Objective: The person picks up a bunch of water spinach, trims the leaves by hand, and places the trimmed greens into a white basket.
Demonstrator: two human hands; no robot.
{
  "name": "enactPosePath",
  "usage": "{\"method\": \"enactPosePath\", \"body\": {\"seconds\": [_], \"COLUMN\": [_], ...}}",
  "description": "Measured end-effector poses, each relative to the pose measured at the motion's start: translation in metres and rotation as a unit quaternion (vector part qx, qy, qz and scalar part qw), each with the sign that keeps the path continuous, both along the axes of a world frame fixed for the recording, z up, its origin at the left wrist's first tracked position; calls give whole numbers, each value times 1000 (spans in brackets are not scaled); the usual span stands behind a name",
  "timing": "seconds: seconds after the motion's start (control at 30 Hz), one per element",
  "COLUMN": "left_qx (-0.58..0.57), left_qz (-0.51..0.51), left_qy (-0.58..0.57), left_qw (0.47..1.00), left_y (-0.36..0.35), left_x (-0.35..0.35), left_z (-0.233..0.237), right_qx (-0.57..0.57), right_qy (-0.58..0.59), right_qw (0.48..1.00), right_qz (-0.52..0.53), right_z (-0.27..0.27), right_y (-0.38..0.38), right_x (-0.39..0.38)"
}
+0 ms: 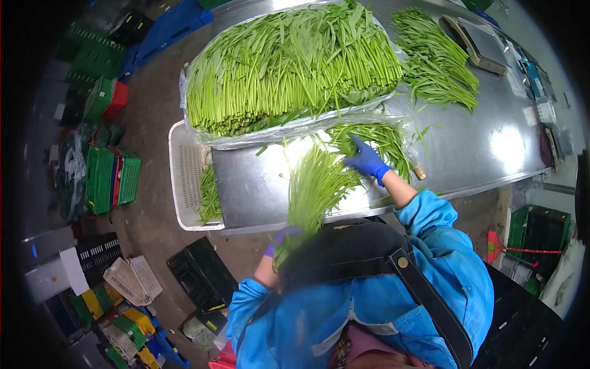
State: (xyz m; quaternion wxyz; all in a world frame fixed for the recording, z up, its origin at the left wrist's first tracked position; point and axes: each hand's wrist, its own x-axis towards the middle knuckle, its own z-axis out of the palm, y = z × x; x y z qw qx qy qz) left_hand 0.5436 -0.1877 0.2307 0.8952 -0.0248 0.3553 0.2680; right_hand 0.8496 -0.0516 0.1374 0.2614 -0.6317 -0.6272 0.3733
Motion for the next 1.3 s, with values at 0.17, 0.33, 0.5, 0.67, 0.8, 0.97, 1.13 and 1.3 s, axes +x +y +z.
{"method": "enactPosePath", "body": {"seconds": [0.17,0.33,0.5,0.67,0.8,0.97,1.13,1.3], "left_qx": [162,27,7,7,-2,-17,-6,14], "left_qz": [-60,10,39,47,53,66,10,-47], "left_qy": [172,-6,-55,-71,-78,-78,19,91], "left_qw": [970,1000,998,996,996,995,1000,995], "left_y": [0,4,5,10,10,4,3,8], "left_x": [6,2,5,6,4,3,-15,-13], "left_z": [3,40,32,32,34,37,13,-7], "right_qx": [-96,25,-188,-123,-86,117,38,-40], "right_qy": [-109,-139,-100,-58,-70,-150,-192,-70], "right_qw": [988,985,973,986,993,981,975,995], "right_qz": [53,-101,86,92,28,-26,-107,67], "right_z": [-25,-1,38,28,1,6,32,79], "right_y": [-10,3,-17,-35,-26,-9,18,-14], "right_x": [-13,30,0,-28,-17,1,49,-20]}}
